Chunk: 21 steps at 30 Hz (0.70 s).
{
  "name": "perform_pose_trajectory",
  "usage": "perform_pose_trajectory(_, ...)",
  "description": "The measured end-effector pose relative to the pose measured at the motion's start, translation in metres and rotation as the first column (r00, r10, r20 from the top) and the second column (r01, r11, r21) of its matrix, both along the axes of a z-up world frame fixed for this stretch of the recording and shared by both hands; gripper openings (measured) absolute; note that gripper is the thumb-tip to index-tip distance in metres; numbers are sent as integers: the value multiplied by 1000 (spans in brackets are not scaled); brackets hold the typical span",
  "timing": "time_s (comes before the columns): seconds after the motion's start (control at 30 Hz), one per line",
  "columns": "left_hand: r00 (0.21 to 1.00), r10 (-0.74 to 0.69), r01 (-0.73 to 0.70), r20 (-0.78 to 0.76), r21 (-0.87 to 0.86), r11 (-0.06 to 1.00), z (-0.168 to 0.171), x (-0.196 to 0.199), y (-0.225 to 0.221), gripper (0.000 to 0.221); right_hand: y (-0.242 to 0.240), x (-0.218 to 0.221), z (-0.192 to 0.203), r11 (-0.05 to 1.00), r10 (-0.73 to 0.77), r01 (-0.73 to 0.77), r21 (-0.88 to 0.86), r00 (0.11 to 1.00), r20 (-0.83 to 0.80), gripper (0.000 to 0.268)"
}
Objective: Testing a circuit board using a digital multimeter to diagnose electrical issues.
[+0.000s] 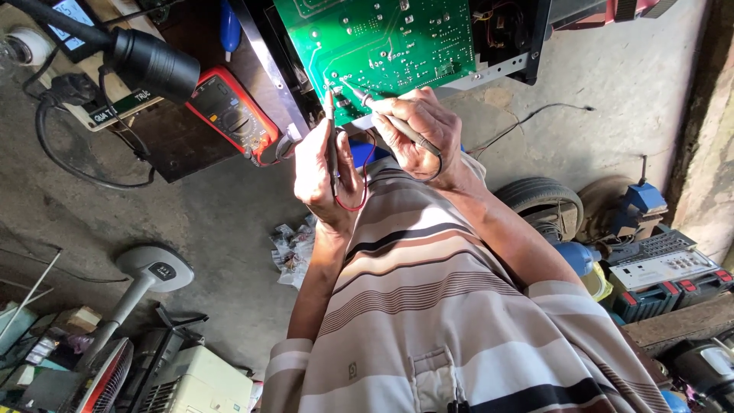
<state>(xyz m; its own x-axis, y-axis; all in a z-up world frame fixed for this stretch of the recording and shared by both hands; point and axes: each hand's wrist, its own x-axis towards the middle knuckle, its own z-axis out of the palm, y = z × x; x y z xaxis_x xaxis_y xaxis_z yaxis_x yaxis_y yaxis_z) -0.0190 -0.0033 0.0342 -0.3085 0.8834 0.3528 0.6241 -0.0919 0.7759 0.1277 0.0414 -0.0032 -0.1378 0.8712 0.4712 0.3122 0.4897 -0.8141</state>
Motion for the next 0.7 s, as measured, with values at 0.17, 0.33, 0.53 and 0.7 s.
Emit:
perform_pose_trajectory(0.17, 1000, 1, -1, 5, -6, 1000, -1, 0, -1, 22, 2, -3, 6, 1000, 19, -19, 6, 1000, 9, 9)
perform_pose_trajectory(0.33, 1000, -3, 3, 9, 2, 1000, -3, -1, -1, 23, 3, -5, 6, 1000, 16, -16, 13, 999, 31, 9)
perform_pose_trajectory(0.53, 1000, 2, -2, -2, 1, 1000, -3, 0, -2, 22, 6, -8, 11, 999, 43, -43, -16, 999, 13, 10)
perform_pose_trajectory(0.7, 1000, -8, 8, -22, 2, 1000, -4, 0, -2, 22, 3, -4, 2, 1000, 28, -28, -5, 998, 53, 10)
